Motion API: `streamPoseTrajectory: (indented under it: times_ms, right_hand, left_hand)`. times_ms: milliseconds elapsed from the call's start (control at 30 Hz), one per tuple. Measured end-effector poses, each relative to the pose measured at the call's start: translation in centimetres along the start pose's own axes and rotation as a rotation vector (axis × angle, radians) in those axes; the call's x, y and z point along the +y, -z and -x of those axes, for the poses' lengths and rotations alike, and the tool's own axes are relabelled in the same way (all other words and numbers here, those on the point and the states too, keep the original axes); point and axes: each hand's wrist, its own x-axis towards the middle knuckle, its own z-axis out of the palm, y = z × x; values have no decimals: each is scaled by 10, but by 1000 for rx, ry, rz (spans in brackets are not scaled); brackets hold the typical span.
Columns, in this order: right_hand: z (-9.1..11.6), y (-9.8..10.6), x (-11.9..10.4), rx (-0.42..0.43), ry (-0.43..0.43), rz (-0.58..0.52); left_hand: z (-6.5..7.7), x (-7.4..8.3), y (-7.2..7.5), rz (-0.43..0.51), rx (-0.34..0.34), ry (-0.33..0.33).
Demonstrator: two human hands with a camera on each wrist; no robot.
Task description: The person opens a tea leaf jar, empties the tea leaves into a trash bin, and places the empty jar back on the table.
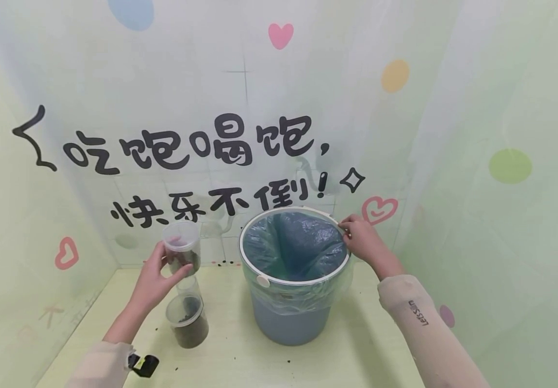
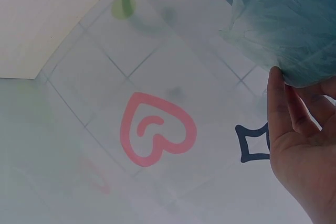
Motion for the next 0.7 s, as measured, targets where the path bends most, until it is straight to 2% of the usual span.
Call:
streamPoseTrajectory:
  times_ms: [433, 700]
  right_hand:
    - [0, 0, 0, -3, -1, -3]
    - [0, -1, 0, -4, -2, 6]
  left_hand:
    - [-4, 8, -2, -6, 1, -10]
    - [-6, 12, -4, -23, 10, -54]
